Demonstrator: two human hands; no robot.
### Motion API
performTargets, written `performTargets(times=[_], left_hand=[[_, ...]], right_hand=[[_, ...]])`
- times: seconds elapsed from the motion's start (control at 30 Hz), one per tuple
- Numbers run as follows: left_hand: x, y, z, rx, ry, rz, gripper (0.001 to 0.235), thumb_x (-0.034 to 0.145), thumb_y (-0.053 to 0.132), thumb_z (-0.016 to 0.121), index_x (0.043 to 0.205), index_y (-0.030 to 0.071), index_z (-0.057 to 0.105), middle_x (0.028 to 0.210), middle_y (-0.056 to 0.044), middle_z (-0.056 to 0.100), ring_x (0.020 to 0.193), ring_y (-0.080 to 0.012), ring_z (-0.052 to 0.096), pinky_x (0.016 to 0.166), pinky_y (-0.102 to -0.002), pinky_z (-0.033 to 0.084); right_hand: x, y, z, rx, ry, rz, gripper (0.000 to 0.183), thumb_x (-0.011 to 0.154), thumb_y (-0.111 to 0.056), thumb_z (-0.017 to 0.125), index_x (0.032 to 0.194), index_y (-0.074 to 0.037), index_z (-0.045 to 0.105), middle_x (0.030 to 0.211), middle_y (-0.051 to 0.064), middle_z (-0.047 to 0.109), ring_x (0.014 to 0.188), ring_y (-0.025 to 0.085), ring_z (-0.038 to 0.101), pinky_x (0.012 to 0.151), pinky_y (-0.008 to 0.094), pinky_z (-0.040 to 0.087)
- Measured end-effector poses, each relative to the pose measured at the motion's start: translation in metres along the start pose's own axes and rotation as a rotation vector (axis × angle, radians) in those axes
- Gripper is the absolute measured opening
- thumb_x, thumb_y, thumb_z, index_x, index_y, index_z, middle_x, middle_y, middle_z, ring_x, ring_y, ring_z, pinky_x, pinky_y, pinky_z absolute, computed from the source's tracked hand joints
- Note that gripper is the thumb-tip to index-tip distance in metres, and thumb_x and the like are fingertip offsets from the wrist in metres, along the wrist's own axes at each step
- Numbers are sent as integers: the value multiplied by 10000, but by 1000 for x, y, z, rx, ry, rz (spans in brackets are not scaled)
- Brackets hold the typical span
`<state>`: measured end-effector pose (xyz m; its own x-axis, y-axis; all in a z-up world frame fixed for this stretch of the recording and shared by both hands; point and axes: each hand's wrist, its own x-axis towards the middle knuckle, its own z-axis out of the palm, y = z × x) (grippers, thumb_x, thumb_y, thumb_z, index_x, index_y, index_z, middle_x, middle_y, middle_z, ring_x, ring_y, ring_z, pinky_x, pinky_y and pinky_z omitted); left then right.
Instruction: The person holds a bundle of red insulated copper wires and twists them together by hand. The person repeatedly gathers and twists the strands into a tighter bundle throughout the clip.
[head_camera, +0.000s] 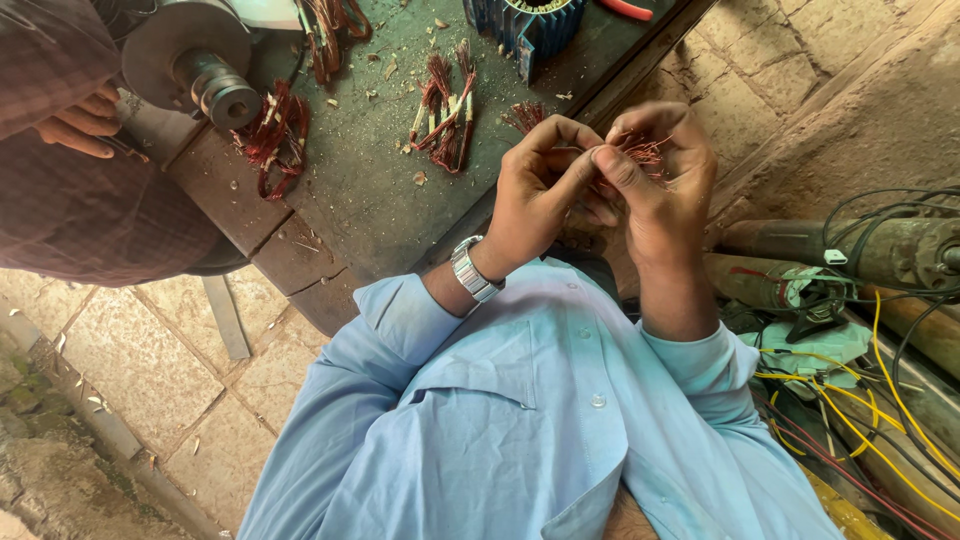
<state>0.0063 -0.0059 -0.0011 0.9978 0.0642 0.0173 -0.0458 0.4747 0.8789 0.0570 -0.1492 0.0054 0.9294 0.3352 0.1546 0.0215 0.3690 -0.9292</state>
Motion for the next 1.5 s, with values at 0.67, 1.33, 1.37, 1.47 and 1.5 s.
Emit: performTargets(times=[0.67,1.33,1.37,1.47,1.5], left_hand=[[-29,40,-8,1016,67,452,334,950,41,739,1262,91,631,1236,-116,682,863,-198,707,729,-303,584],[-285,-128,-143,794,447,-995,207,836,150,766,962,6,687,769,-140,611,718,-191,565,603,-342,484],[-283,-131,-137,782,467,-1007,211,836,155,770,963,6,691,776,-142,616,726,-195,572,610,-342,487],[-271,-126,-134,781,484,-1033,224,835,170,783,965,7,702,798,-149,632,751,-207,590,631,-344,496],[-258,-123,-136,789,471,-1031,228,834,175,787,966,7,706,805,-151,637,760,-211,596,638,-344,499]], right_hand=[[-4,13,-25,-83,170,-35,196,1184,-209,604,1105,-53,516,971,88,622,845,140,647,571,276,524],[59,17,-26,-6,108,28,185,1124,-223,592,1047,-63,541,961,88,638,785,138,616,626,304,553],[65,17,-20,0,91,31,182,1122,-219,596,1053,-59,542,965,88,634,802,141,621,631,304,556],[75,21,-7,4,58,41,184,1112,-217,599,1054,-51,544,958,89,632,791,147,629,627,297,559],[78,23,-4,-9,37,41,189,1107,-222,594,1043,-52,543,942,90,638,747,146,628,612,291,556]])
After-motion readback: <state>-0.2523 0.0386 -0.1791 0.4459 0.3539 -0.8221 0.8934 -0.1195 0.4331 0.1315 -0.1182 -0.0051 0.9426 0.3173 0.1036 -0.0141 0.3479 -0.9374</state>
